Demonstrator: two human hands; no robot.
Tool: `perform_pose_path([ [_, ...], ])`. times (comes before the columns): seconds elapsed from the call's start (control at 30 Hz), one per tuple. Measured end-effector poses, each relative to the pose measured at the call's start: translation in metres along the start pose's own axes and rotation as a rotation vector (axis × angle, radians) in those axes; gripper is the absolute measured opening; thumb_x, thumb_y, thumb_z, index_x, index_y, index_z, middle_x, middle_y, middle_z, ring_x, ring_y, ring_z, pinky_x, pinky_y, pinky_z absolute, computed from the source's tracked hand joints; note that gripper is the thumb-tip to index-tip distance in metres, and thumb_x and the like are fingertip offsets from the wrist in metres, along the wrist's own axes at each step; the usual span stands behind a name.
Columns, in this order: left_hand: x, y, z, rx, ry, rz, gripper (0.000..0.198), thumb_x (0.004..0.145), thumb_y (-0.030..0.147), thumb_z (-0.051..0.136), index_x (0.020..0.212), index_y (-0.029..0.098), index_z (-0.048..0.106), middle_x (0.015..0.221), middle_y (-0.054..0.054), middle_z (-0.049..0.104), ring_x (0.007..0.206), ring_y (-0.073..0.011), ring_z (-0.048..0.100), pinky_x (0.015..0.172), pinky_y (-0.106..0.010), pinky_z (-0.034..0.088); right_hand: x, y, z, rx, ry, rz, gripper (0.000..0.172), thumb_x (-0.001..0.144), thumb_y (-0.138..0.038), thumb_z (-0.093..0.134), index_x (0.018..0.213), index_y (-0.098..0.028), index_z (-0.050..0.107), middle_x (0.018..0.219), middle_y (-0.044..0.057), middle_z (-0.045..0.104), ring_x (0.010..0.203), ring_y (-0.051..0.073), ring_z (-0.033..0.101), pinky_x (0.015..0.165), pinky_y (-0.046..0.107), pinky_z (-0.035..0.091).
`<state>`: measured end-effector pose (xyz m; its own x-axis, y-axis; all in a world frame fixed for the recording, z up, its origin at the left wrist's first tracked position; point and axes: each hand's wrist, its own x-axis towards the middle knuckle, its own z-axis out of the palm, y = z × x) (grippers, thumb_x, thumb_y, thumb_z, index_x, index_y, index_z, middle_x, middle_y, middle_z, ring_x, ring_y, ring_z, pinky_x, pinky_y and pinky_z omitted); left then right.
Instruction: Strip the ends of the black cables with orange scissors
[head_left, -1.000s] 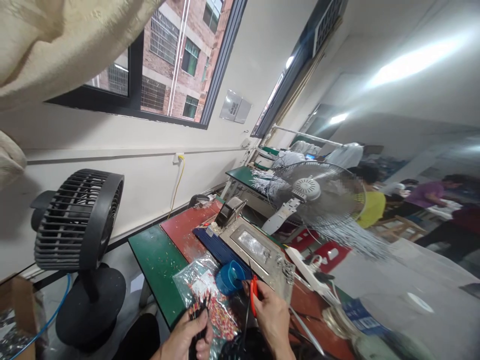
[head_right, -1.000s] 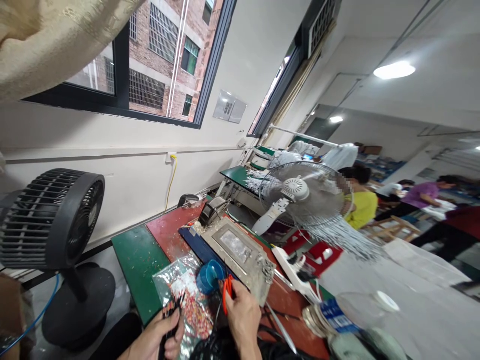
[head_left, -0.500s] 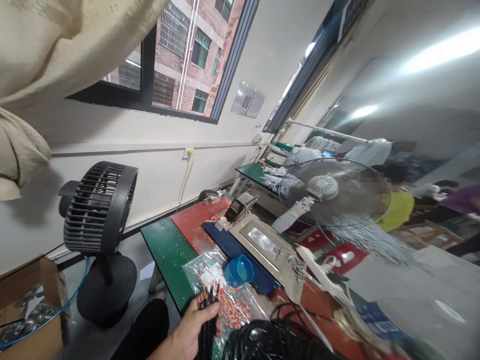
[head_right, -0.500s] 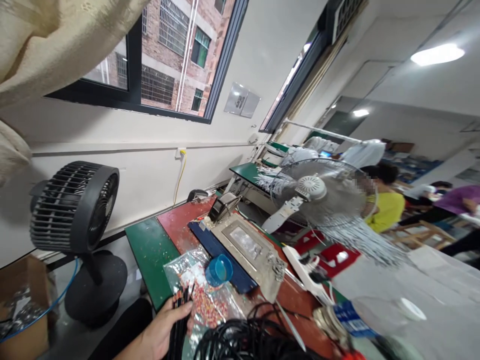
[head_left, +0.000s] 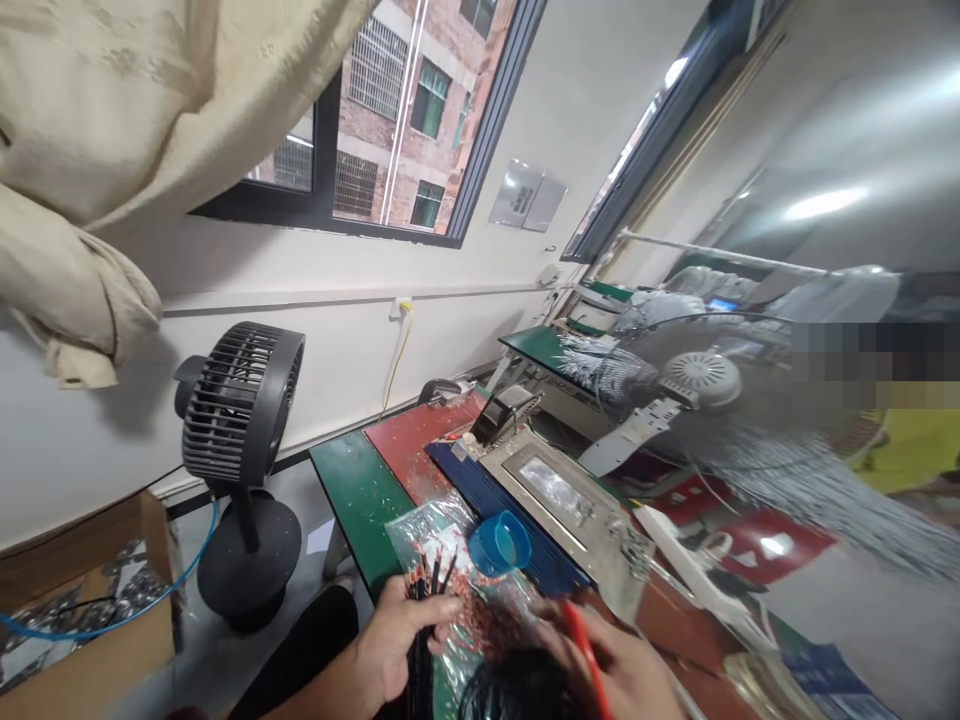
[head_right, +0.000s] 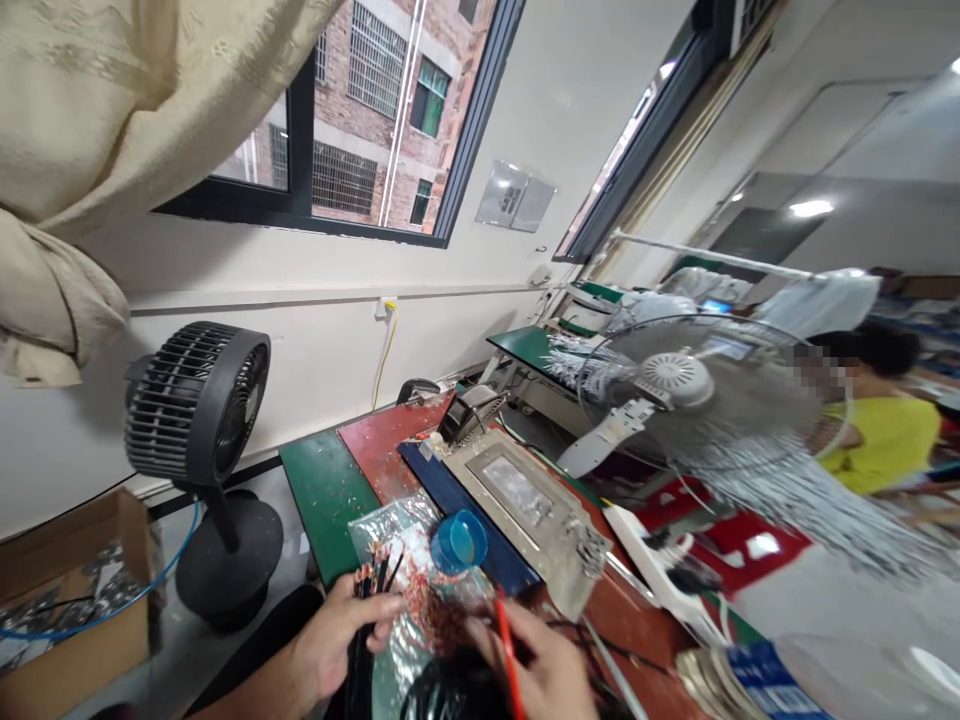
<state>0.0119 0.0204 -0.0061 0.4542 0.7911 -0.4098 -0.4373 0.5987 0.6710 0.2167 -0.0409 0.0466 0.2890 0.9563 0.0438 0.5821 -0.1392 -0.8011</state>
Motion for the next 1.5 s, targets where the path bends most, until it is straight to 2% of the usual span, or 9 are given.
perform_pose_path([
  [0.1,-0.004,0.008,0.000,0.040,0.016,0.008,0.025,0.051,0.024,0.075,0.064,0.012,0.056,0.047,0.003,0.049,0.044,-0.0060,0.039,0.043,-0.020,0.021,0.021,-0.012,0.044,0.273,-0.229,0.062,0.033,0.058,-0.047,0.071,0.071,-0.017,0.073,0.058,0.002,0.065,0.060,0.020,0.061,0.058,0.027,0.049],
  [0.2,-0.006,0.009,0.002,0.123,0.041,0.011,0.026,0.051,0.028,0.074,0.062,0.013,0.056,0.043,0.004,0.047,0.043,-0.0073,0.040,0.043,-0.022,0.023,0.023,-0.006,0.072,0.458,-0.311,0.157,0.045,0.063,-0.056,0.064,0.077,-0.014,0.070,0.045,-0.003,0.051,0.038,0.010,0.044,0.040,0.021,0.035],
  [0.27,-0.005,0.007,0.006,0.178,0.021,0.034,0.026,0.052,0.032,0.073,0.058,0.013,0.055,0.042,0.003,0.046,0.042,-0.0076,0.039,0.043,-0.023,0.025,0.019,0.003,0.080,0.531,-0.325,0.193,0.049,0.064,-0.059,0.062,0.079,-0.013,0.069,0.041,-0.006,0.044,0.034,0.006,0.036,0.038,0.019,0.027],
  [0.4,-0.002,0.005,0.012,0.219,-0.033,0.065,0.029,0.054,0.036,0.071,0.053,0.013,0.054,0.041,0.003,0.047,0.040,-0.0078,0.039,0.042,-0.023,0.026,0.016,0.011,0.079,0.581,-0.294,0.245,0.049,0.059,-0.058,0.067,0.074,-0.012,0.067,0.040,-0.006,0.042,0.035,0.005,0.034,0.038,0.019,0.023],
  [0.63,0.001,0.003,0.012,0.263,-0.041,0.012,0.026,0.051,0.033,0.073,0.057,0.013,0.057,0.041,0.003,0.049,0.041,-0.0085,0.041,0.045,-0.023,0.029,0.016,0.001,0.069,0.609,-0.252,0.294,0.045,0.055,-0.057,0.070,0.063,-0.013,0.063,0.037,-0.007,0.041,0.033,0.004,0.032,0.037,0.018,0.022],
  [0.93,0.000,0.004,0.016,0.263,-0.120,0.037,0.028,0.060,0.037,0.068,0.056,0.010,0.060,0.042,-0.001,0.053,0.040,-0.0090,0.044,0.046,-0.023,0.031,0.014,0.009,0.071,0.716,-0.214,0.350,0.047,0.058,-0.056,0.069,0.074,-0.013,0.065,0.039,-0.006,0.046,0.035,0.005,0.036,0.039,0.019,0.024],
  [1.2,-0.001,0.003,0.016,0.304,-0.138,0.047,0.035,0.063,0.044,0.065,0.056,0.010,0.062,0.042,-0.002,0.054,0.040,-0.0094,0.045,0.045,-0.022,0.030,0.014,0.012,0.078,0.805,-0.359,0.284,0.044,0.064,-0.057,0.064,0.069,-0.014,0.062,0.041,-0.004,0.049,0.035,0.007,0.038,0.041,0.021,0.027],
  [1.4,0.007,-0.001,0.009,0.340,-0.185,-0.002,0.040,0.059,0.050,0.067,0.056,0.010,0.063,0.043,-0.003,0.055,0.039,-0.0106,0.046,0.045,-0.024,0.032,0.012,0.002,0.078,0.805,-0.326,0.287,0.044,0.061,-0.056,0.068,0.066,-0.013,0.061,0.041,-0.004,0.049,0.034,0.005,0.035,0.040,0.020,0.024],
  [1.5,0.007,-0.002,0.009,0.344,-0.178,0.019,0.042,0.058,0.051,0.068,0.056,0.010,0.062,0.043,-0.003,0.055,0.038,-0.0107,0.045,0.043,-0.024,0.031,0.009,-0.004,0.078,0.874,-0.337,0.254,0.039,0.064,-0.054,0.067,0.064,-0.015,0.059,0.042,-0.003,0.051,0.034,0.007,0.041,0.041,0.021,0.028],
])
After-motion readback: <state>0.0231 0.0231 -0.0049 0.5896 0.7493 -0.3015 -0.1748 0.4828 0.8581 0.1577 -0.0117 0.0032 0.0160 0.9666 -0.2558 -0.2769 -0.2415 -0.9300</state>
